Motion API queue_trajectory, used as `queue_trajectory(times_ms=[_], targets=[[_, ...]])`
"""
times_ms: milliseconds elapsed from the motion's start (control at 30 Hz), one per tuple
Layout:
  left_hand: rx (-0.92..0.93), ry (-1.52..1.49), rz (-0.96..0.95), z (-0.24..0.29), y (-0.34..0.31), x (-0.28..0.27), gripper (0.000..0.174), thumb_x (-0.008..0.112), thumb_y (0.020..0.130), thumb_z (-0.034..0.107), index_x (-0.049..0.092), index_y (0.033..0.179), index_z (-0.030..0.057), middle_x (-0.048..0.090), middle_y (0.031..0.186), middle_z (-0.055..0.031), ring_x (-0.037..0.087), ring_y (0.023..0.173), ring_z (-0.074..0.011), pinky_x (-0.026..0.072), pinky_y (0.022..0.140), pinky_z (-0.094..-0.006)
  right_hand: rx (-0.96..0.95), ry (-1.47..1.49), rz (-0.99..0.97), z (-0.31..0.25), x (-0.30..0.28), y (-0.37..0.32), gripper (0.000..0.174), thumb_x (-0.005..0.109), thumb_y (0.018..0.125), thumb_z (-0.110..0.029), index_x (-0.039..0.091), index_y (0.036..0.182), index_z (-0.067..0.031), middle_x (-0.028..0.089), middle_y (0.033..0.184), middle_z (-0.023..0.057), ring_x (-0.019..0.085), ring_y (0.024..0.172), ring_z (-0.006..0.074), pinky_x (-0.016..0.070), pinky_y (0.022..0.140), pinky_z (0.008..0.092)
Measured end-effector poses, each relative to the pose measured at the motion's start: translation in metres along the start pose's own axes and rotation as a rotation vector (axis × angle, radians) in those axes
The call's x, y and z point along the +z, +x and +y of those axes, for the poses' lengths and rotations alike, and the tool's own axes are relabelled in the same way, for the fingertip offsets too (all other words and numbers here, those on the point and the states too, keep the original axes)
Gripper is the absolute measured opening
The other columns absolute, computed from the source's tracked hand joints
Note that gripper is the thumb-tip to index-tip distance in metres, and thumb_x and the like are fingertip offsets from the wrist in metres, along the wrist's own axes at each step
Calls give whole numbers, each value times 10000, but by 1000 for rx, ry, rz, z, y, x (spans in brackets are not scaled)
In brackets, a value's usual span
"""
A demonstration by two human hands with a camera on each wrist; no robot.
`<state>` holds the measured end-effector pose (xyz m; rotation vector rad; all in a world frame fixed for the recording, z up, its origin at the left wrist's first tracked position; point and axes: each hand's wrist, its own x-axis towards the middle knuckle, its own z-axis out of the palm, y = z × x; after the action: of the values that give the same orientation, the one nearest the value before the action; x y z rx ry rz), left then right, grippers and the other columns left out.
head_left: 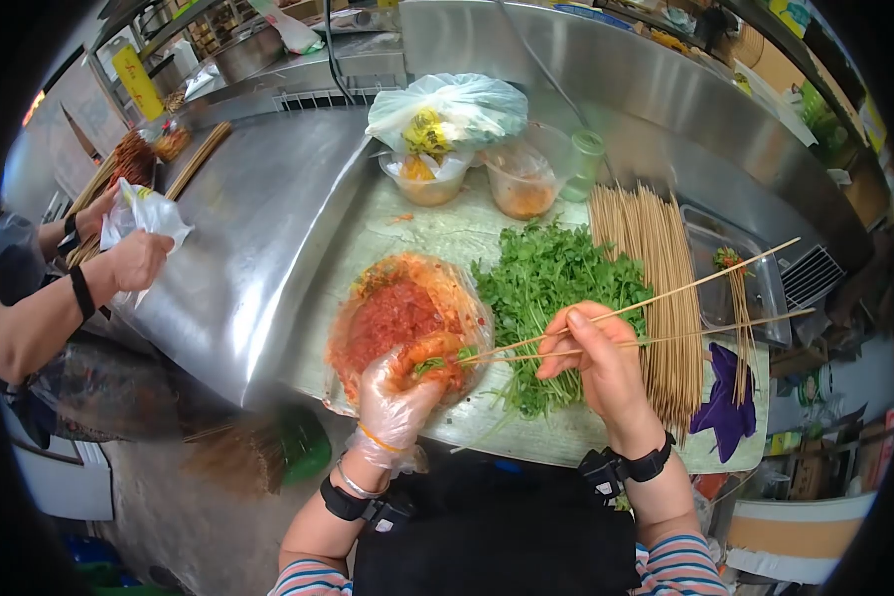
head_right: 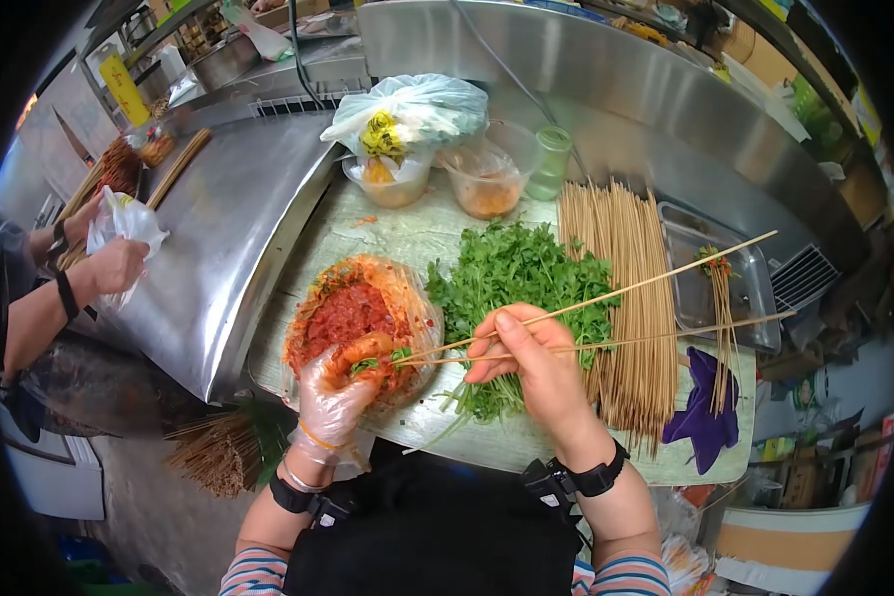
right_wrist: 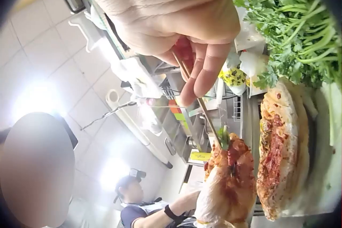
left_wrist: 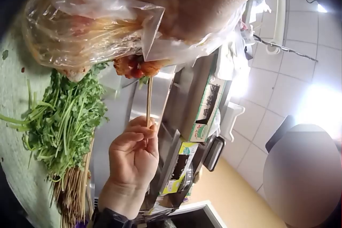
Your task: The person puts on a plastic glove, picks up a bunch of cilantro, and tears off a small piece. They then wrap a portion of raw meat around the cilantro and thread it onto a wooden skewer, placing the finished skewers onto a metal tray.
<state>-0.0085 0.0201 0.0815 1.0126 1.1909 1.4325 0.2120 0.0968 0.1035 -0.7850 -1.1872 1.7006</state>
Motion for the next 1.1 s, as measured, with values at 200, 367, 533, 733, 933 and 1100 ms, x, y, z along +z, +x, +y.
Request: queue_trajectory(times_ms=[200, 367, 533, 733, 933, 1100], targets=[[-106, -185, 26, -18, 3, -5, 303, 607, 837, -16, 582, 1121, -116, 648, 1053, -157, 637, 929, -200, 521, 826, -297, -50, -124, 1, -5, 8, -5, 304, 466, 990, -245, 584, 943, 31, 646, 813, 108, 668, 668, 174, 542, 614, 255], [-153, -266, -2, -20, 5, -4, 292, 591, 859, -29, 581, 1142, -102, 655, 980, -130, 628, 841, -174, 520, 753, -285, -114, -169, 14, 1, 13, -9, 303, 460, 993, -239, 576, 952, 38, 643, 825, 114, 668, 682, 179, 537, 631, 263], [-174, -400, -39, -13, 2, -2, 314, 586, 906, 65, 558, 1163, -114, 637, 986, -144, 613, 812, -195, 512, 741, -301, -107, -111, 12, 5, 6, -3, 284, 449, 996, -233, 562, 962, 25, 645, 806, 116, 665, 671, 180, 537, 623, 266], [-263, -603, -86, -3, 1, -4, 386, 563, 936, 155, 514, 1209, -114, 600, 1073, -172, 606, 882, -244, 530, 752, -341, -88, 15, 29, 20, -1, 6, 283, 429, 1002, -238, 555, 950, 10, 649, 800, 122, 661, 647, 184, 538, 610, 266], [-243, -656, -83, -18, 3, -13, 371, 591, 906, 87, 511, 1226, -81, 603, 1137, -171, 634, 952, -249, 579, 781, -345, -91, 119, 47, 26, -2, 3, 283, 406, 1007, -238, 540, 961, 6, 647, 798, 150, 661, 636, 199, 540, 603, 282], [-206, -662, 125, -24, 7, -13, 327, 588, 901, 59, 538, 1204, -54, 620, 1108, -157, 639, 951, -243, 579, 774, -336, -290, -12, 94, 20, 10, -14, 290, 371, 1015, -250, 501, 928, -6, 630, 787, 146, 649, 622, 203, 553, 566, 294]])
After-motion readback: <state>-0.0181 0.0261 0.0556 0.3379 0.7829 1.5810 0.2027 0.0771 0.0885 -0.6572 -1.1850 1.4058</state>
